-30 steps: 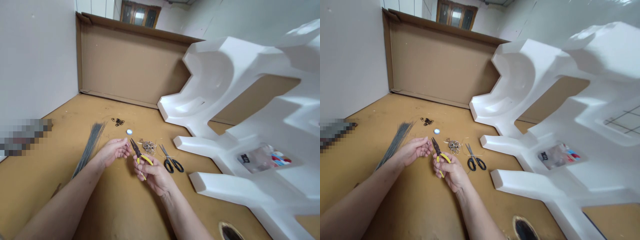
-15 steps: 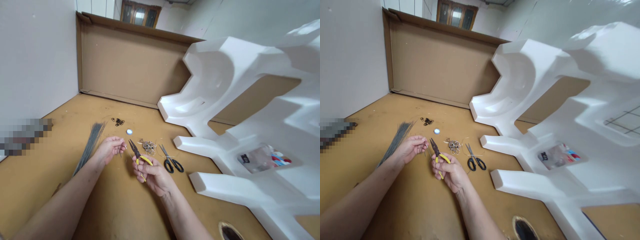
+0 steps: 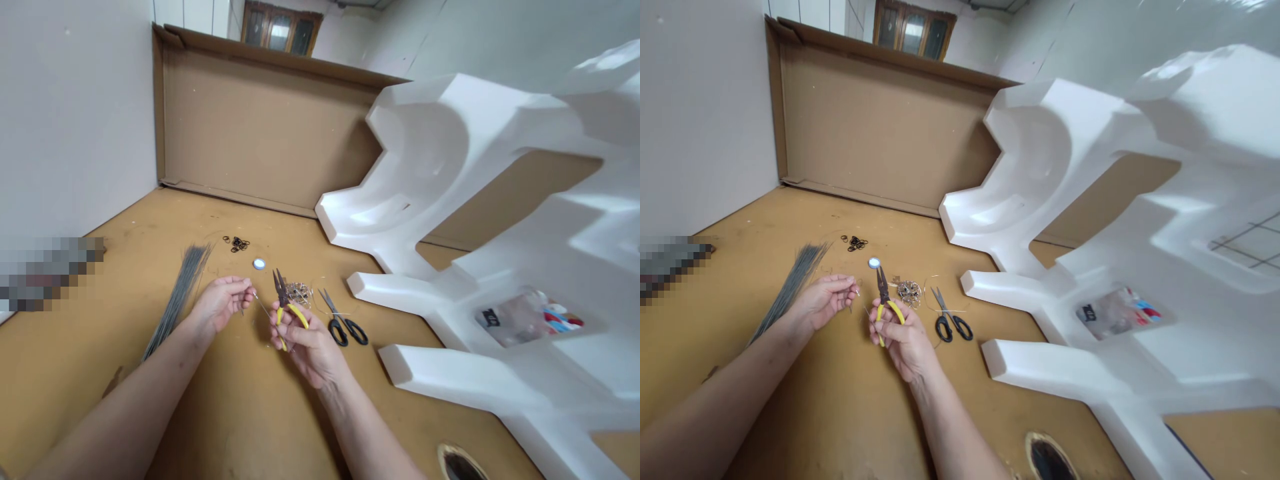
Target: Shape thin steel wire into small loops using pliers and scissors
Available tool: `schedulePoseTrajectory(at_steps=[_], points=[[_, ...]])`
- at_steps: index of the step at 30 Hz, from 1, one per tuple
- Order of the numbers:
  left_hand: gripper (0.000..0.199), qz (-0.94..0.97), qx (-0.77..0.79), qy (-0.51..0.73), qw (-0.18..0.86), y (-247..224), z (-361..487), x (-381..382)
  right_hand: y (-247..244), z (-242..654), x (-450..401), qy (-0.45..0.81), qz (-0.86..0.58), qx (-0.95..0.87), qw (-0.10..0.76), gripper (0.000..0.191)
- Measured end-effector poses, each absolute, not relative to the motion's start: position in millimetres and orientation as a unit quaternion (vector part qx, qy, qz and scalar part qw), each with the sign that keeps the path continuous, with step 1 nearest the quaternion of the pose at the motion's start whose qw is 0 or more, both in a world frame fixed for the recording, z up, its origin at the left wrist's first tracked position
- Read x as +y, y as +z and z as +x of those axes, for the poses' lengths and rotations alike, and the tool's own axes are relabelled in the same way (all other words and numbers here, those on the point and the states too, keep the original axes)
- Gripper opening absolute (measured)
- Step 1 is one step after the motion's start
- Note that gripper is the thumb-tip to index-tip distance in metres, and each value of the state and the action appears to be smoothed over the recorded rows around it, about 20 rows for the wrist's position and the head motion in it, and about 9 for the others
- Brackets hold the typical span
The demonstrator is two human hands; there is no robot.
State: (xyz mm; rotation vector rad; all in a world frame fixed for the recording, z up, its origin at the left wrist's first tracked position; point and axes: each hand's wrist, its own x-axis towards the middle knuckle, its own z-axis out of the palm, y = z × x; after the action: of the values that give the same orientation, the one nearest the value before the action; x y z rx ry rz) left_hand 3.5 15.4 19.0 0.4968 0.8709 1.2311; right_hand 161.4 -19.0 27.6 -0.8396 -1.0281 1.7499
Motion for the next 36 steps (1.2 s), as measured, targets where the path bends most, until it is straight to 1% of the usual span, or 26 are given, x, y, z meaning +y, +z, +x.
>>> schedulePoseTrajectory(at_steps=[2, 5, 10, 12, 18, 20, 22, 26, 31, 34, 36], points=[[0.015, 0.22, 0.396, 0.556, 0.697, 20.0, 2.6, 15.7, 25.7, 162.4, -17.9, 0.676, -0.382, -0.439, 0.452, 0.027], [0.016, 0.211, 0.404, 0.564, 0.688, 21.0, 0.3, 16.5, 21.0, 164.0, -15.7, 0.573, -0.47, -0.514, 0.432, 0.019], [0.016, 0.207, 0.409, 0.57, 0.682, 19.6, -2.5, 17.6, 14.7, 164.9, -13.0, 0.326, -0.59, -0.647, 0.355, 0.014], [0.016, 0.209, 0.407, 0.57, 0.683, 18.7, -3.1, 18.0, 14.7, 164.4, -13.0, 0.262, -0.611, -0.679, 0.313, 0.014], [0.018, 0.201, 0.41, 0.574, 0.68, 18.8, -4.6, 19.0, 22.8, 160.9, -16.7, 0.164, -0.645, -0.736, 0.127, 0.023], [0.019, 0.198, 0.41, 0.573, 0.681, 19.2, -4.7, 19.1, 24.9, 159.3, -18.6, 0.139, -0.645, -0.746, 0.086, 0.025], [0.019, 0.198, 0.409, 0.573, 0.682, 19.2, -4.5, 19.2, 25.1, 157.3, -20.3, 0.117, -0.645, -0.753, 0.064, 0.027], [0.019, 0.206, 0.403, 0.571, 0.685, 18.2, -3.4, 19.1, 21.7, 153.1, -23.2, 0.079, -0.643, -0.76, 0.049, 0.028], [0.018, 0.206, 0.403, 0.56, 0.694, 18.6, -1.1, 18.3, 14.9, 152.3, -23.6, 0.036, -0.632, -0.772, 0.051, 0.027], [0.018, 0.206, 0.403, 0.555, 0.698, 19.2, 0.5, 17.5, 9.4, 155.7, -20.7, 0.016, -0.609, -0.788, 0.09, 0.022], [0.019, 0.206, 0.402, 0.552, 0.701, 18.8, 1.6, 17.1, 5.4, 158.3, -18.0, 0.014, -0.575, -0.804, 0.153, 0.017]])
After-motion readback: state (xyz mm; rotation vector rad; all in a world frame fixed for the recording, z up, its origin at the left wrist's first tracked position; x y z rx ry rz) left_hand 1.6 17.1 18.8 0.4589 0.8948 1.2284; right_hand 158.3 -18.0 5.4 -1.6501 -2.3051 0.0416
